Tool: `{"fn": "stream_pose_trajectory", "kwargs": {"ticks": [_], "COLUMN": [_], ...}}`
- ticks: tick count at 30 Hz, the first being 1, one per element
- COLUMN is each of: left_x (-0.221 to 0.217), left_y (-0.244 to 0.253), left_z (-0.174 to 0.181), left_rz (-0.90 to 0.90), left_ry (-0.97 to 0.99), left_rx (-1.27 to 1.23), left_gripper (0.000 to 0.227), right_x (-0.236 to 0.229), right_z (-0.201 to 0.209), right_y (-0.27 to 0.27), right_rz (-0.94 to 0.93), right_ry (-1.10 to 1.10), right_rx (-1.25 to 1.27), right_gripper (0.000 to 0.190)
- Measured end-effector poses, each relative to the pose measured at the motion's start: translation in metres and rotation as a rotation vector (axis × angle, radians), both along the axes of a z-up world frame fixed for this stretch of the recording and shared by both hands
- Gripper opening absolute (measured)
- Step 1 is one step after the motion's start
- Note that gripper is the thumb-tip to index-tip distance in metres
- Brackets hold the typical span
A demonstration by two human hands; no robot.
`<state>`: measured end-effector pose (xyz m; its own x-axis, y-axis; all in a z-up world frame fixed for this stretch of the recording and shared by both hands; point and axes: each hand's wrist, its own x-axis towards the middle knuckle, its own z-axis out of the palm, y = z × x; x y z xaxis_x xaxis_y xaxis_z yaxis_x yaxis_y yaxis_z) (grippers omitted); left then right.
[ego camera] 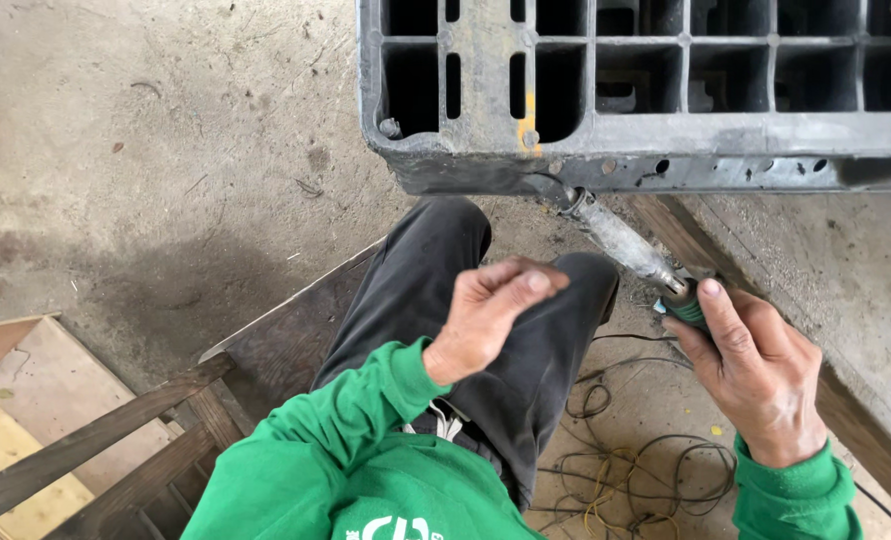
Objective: The person repairs a black plastic crate by heating sections with a heat gun and manipulating the plastic with pliers and a screwdriver.
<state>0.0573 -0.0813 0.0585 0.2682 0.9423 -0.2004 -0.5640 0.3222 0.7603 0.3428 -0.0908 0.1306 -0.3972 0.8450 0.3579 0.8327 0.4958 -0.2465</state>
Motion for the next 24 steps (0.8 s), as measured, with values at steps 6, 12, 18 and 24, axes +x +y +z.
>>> {"fn": "stream_pose_trajectory", "kwargs": {"ticks": [6, 12, 18, 24], "left_x": [0.053, 0.107, 0.131, 0.144], "left_y": [-0.007, -0.015, -0.022, -0.017], "left_z": [-0.011, -0.012, -0.021, -0.026], "left_rz": [-0.113, -0.136, -0.14, -0.088], "left_ry": [-0.161, -0.328, -0.409, -0.441], "left_rx": [-0.067, -0.29, -0.17, -0.18], "left_gripper": [0.037, 0.055, 0.032, 0.018], "right_x": [0.007, 0.017, 0.016, 0.014], "right_z": [-0.007, -0.021, -0.015, -0.013], "right_y": [0.015, 0.015, 0.014, 0.015], "right_rz": [0.007, 0.001, -0.016, -0.035], "right_ry": [-0.087, -0.147, -0.157, -0.141], "right_rx": [0.018, -0.043, -0.025, -0.002], "right_gripper": [0.08, 0.086, 0.083, 0.076]}}
